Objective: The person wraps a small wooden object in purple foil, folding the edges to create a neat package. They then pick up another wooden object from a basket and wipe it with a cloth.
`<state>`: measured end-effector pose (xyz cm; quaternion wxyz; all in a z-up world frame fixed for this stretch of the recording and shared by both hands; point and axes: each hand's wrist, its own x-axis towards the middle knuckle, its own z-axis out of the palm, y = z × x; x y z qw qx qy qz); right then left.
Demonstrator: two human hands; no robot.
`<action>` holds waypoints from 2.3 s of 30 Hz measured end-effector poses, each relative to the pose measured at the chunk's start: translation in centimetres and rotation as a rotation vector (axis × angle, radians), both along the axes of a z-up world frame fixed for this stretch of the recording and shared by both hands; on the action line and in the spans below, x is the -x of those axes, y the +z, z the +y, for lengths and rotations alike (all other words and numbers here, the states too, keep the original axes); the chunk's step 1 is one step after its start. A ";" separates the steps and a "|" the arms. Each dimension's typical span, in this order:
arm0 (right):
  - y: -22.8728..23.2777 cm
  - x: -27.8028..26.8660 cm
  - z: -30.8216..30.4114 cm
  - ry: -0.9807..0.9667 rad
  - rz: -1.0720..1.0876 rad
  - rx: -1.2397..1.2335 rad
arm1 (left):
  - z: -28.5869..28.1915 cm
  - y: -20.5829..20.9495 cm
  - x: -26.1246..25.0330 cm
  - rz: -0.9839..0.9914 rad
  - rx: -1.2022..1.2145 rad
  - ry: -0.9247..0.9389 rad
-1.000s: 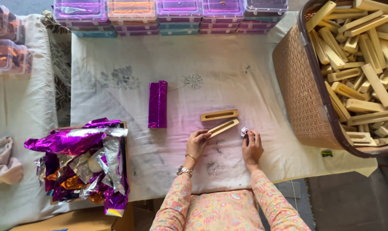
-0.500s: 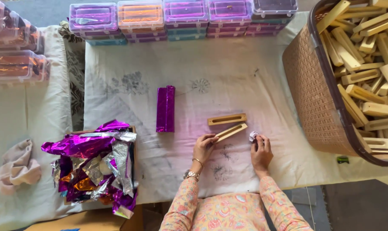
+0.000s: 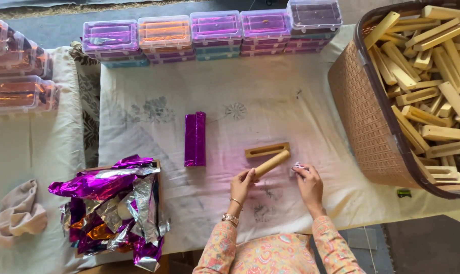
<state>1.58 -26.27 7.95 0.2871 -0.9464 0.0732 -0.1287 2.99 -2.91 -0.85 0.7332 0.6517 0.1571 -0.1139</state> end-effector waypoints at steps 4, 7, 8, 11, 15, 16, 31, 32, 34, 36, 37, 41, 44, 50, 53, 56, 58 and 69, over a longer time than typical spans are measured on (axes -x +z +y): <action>-0.4 -1.5 2.5 -0.002 -0.056 -0.190 | -0.4 -5.2 -0.6 0.287 0.277 -0.060; 1.8 -0.4 8.8 0.237 -0.048 -0.123 | 0.0 -7.3 -0.2 0.305 0.392 0.018; 1.8 -0.1 9.2 0.237 -0.042 -0.126 | 0.0 -8.3 -0.2 0.311 0.389 0.020; 1.1 0.3 9.6 0.406 -0.119 -0.066 | 0.8 -9.7 0.1 0.300 0.485 -0.022; -0.5 -2.0 5.7 0.358 -0.120 -0.067 | 1.1 -6.9 -0.1 0.357 0.523 -0.050; -0.7 -2.8 4.4 0.267 -0.112 -0.118 | 1.1 -6.0 -0.2 0.363 0.503 -0.046; -0.6 -2.1 5.8 0.229 -0.090 -0.096 | 1.9 -4.9 0.1 0.389 0.462 -0.017; -1.0 -2.3 5.6 0.224 -0.085 -0.097 | 1.7 -4.6 -0.2 0.394 0.461 -0.020; -1.8 -2.2 5.4 0.106 -0.014 -0.084 | 1.7 -4.0 -0.4 0.398 0.497 0.007; -2.6 -0.9 7.9 0.164 -0.047 -0.097 | 1.7 -4.5 -0.5 0.396 0.500 0.011; -3.0 -0.3 9.1 0.227 -0.081 -0.109 | 1.6 -4.8 -0.6 0.391 0.505 0.018; 2.5 0.4 11.8 0.473 -0.266 -0.080 | 1.8 -11.6 0.4 0.258 0.506 0.035; 2.0 -1.3 8.6 0.351 0.054 -0.235 | 1.9 -7.1 -0.4 0.346 0.557 0.008; 1.1 -2.1 7.5 0.314 -0.054 -0.053 | 2.2 -4.0 -0.6 0.397 0.508 -0.024; 0.6 -0.5 10.2 0.220 -0.117 0.014 | 2.2 -7.5 0.2 0.433 0.518 0.003; 1.4 -0.7 10.4 0.431 -0.127 0.011 | 2.4 -9.0 0.3 0.372 0.511 -0.024; 1.8 -2.2 8.7 0.390 -0.172 0.131 | 2.4 -4.6 -0.3 0.423 0.523 -0.056; 0.6 0.6 11.0 0.321 -0.117 0.108 | 2.4 -5.3 0.0 0.426 0.524 -0.038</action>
